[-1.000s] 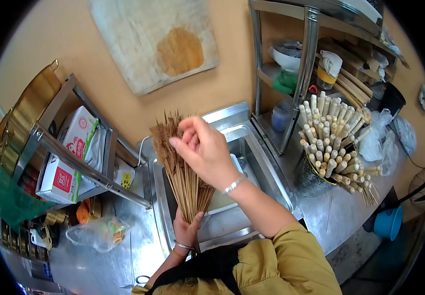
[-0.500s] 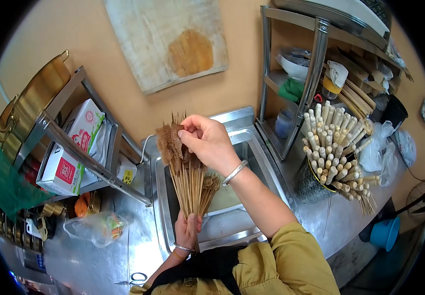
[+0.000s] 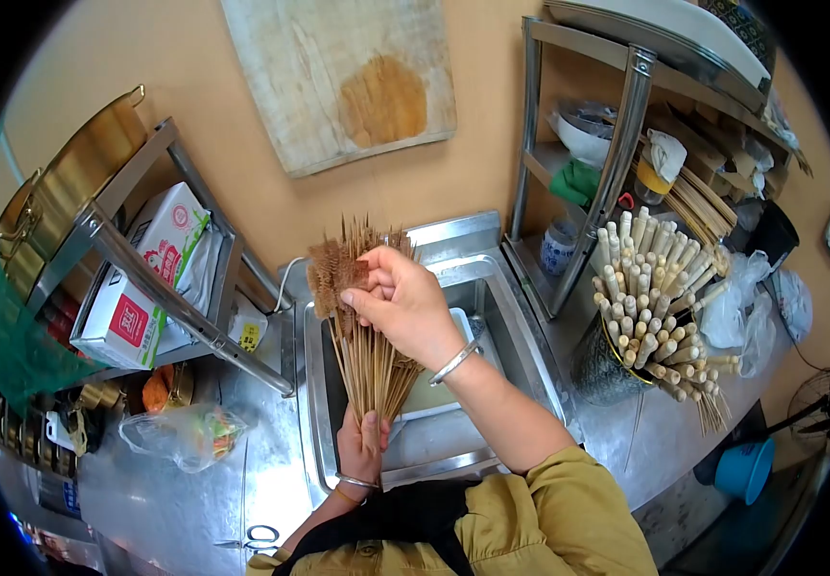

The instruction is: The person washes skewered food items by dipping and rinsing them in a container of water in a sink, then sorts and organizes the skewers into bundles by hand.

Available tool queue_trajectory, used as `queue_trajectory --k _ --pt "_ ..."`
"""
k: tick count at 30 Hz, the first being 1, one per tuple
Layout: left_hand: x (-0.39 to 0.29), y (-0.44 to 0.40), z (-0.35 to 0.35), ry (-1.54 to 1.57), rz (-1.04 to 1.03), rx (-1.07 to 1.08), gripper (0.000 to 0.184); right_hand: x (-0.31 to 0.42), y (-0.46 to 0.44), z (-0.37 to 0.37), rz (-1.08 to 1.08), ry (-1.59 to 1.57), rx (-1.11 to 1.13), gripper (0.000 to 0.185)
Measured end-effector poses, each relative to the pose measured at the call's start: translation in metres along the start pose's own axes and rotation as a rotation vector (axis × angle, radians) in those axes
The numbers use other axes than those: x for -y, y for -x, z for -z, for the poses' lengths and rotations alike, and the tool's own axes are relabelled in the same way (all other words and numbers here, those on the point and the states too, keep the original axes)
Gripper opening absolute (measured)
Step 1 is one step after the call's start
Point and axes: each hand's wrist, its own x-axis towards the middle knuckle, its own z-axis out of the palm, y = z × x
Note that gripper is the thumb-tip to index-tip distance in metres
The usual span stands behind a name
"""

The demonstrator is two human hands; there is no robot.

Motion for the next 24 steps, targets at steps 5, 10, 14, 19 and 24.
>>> queue_trajectory --k 5,10,14,19,24 --pt "-0.001 0.001 0.001 -0.015 -0.002 -0.012 0.019 -0.003 0.003 -0.001 -0.027 -0.015 -0.010 0.016" --pt "0.003 0.000 0.003 0.000 -0.005 -0.001 0.020 0.001 0.000 -0.002 -0.063 0.000 -0.059 0.013" --pt "0.003 0.000 0.003 0.013 0.002 -0.002 0.020 -0.002 0.001 -0.005 -0.004 0.005 -0.110 0.011" --pt "0.004 -0.002 0.003 0.027 0.015 0.009 0.019 -0.011 -0.002 -0.005 0.085 -0.084 -0.117 0.010" --pt "0.004 -0.003 0.003 0.022 0.003 0.018 0.020 -0.007 0.001 -0.001 -0.026 -0.002 -0.105 0.010"
